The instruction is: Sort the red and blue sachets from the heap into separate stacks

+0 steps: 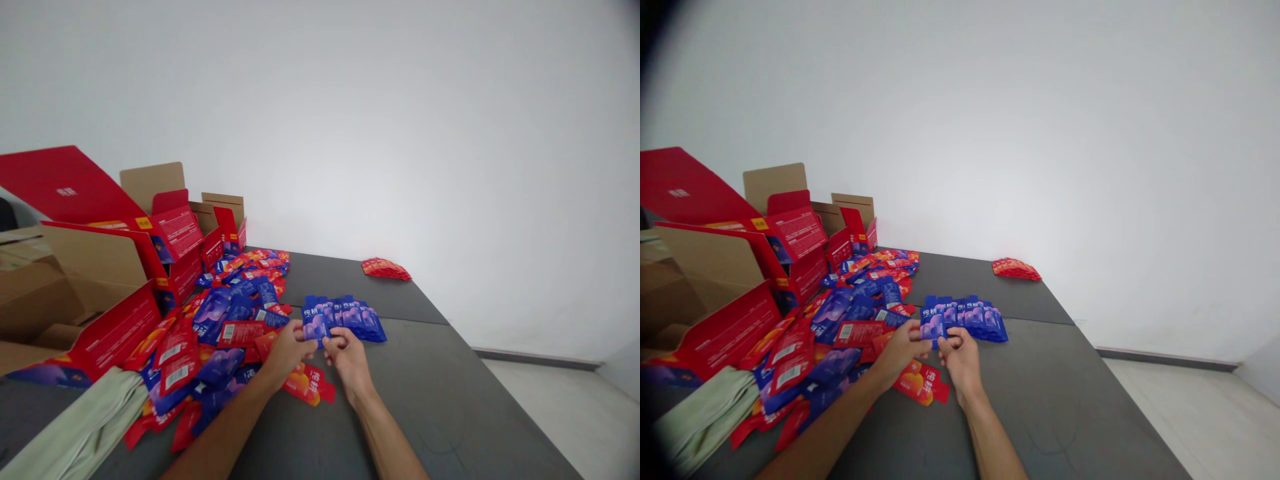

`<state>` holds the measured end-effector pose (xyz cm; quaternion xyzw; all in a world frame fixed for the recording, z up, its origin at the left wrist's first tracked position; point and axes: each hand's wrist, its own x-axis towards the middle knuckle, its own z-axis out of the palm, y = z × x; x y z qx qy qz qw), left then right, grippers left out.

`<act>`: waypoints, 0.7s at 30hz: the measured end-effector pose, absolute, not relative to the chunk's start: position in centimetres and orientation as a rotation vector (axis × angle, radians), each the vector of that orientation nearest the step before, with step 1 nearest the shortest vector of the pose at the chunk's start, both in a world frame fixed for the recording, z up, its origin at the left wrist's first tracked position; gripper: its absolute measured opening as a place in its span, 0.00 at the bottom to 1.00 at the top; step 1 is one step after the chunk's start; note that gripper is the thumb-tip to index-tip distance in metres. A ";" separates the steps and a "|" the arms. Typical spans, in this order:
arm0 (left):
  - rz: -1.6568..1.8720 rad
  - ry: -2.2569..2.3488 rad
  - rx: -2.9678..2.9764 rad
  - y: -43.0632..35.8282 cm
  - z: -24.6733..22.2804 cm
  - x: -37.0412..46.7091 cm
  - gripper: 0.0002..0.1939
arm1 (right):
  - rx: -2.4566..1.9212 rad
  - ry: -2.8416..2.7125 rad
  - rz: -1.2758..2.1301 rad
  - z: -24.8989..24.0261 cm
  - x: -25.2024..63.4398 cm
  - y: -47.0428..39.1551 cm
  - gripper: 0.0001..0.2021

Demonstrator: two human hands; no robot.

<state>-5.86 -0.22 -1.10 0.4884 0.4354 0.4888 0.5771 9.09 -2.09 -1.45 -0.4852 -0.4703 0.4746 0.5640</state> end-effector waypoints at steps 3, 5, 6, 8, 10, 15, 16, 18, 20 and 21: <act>1.173 0.954 1.213 -0.5 -1.1 -5.0 0.27 | -1.170 -1.112 1.050 -1.6 9.3 -1.9 0.21; 1.188 0.932 1.267 -0.2 -1.1 -4.5 0.27 | -1.176 -1.173 1.025 -1.5 9.5 -1.7 0.20; 1.200 0.938 1.294 0.0 -1.1 -4.3 0.26 | -1.175 -1.203 1.013 -1.5 9.6 -1.5 0.20; 1.219 0.953 1.355 0.8 -1.1 -3.8 0.25 | -1.184 -1.246 0.973 -1.5 10.1 -1.1 0.20; 1.201 0.975 1.432 1.7 -1.0 -3.3 0.24 | -1.224 -1.281 0.898 -1.5 10.7 -0.5 0.21; 1.090 1.352 1.750 4.3 -0.2 -2.0 0.23 | -1.428 -1.409 0.612 -1.0 12.5 1.4 0.21; 1.056 1.444 1.817 4.8 -0.1 -1.7 0.25 | -1.472 -1.442 0.528 -0.8 12.7 1.7 0.21; 0.975 1.581 1.901 5.7 0.1 -1.1 0.30 | -1.556 -1.510 0.341 -0.6 13.1 2.3 0.19; 0.895 1.676 1.922 6.4 -0.1 -0.4 0.33 | -1.642 -1.557 0.179 -0.6 13.3 2.8 0.18; 0.861 1.708 1.921 6.7 -0.3 -0.1 0.33 | -1.686 -1.567 0.121 -0.8 13.4 3.0 0.18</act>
